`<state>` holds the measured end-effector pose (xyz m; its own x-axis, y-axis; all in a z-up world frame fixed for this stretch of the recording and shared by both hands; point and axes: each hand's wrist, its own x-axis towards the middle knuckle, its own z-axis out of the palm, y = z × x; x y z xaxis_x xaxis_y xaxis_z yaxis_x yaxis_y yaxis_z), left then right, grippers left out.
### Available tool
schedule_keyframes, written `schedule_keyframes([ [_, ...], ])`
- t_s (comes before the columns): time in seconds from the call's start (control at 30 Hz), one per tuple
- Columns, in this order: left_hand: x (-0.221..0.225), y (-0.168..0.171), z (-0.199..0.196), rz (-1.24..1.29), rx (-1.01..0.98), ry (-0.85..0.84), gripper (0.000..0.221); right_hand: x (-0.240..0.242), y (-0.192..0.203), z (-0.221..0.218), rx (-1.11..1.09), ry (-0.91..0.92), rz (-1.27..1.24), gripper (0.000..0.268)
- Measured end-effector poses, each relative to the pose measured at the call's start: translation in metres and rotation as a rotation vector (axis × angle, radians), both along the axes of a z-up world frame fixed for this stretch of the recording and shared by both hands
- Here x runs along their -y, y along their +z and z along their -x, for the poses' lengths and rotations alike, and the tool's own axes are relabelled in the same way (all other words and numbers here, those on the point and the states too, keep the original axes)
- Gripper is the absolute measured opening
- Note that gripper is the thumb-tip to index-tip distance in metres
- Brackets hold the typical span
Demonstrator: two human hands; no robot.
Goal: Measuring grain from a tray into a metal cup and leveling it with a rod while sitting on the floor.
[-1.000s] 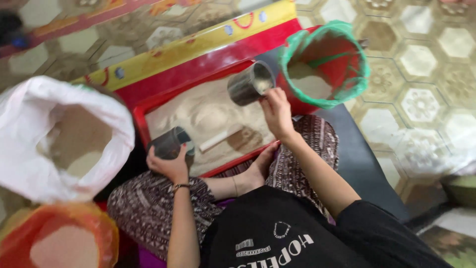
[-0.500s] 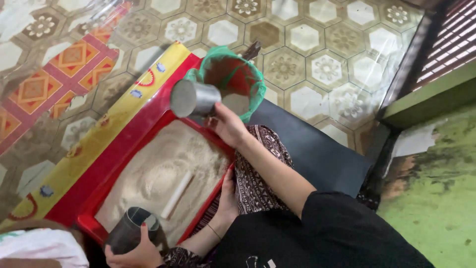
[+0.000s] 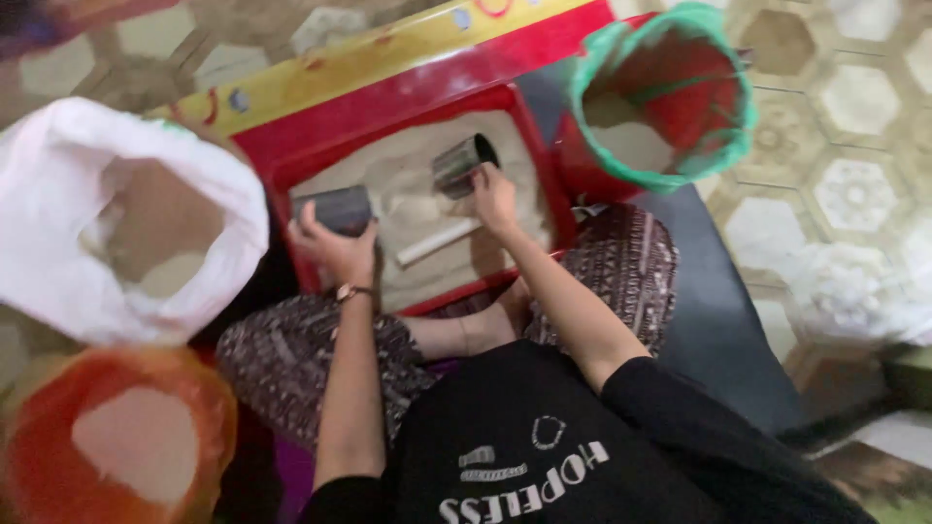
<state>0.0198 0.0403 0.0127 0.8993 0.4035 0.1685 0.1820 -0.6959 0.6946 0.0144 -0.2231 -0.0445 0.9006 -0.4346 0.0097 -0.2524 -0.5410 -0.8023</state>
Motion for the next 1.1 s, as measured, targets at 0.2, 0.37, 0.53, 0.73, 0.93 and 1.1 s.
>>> schedule_keyframes([
  [0.2, 0.033, 0.005, 0.018, 0.103, -0.039, -0.021, 0.112, -0.025, -0.024, 0.008, -0.062, 0.107, -0.073, 0.023],
  [0.37, 0.031, -0.015, 0.016, 0.349, 0.040, 0.130, 0.111, -0.026, 0.000, 0.006, -0.063, -0.089, -0.598, 0.028],
  [0.53, 0.016, -0.001, 0.029, 0.519, 0.018, 0.331, 0.107, -0.043, 0.045, 0.017, 0.251, 0.305, 0.153, 0.009],
  [0.73, 0.026, 0.054, 0.029, 0.509, 0.226, 0.218, 0.106, -0.065, 0.010, 0.022, 0.244, 0.623, 0.647, 0.004],
  [0.93, 0.027, 0.058, 0.019, 0.260, 0.391, -0.097, 0.102, -0.057, 0.012, 0.050, 0.346, 0.598, 0.720, 0.034],
  [1.1, 0.029, 0.085, 0.015, -0.171, 0.439, -0.274, 0.097, -0.044, -0.004, 0.064, 0.178, 0.660, 0.961, 0.045],
])
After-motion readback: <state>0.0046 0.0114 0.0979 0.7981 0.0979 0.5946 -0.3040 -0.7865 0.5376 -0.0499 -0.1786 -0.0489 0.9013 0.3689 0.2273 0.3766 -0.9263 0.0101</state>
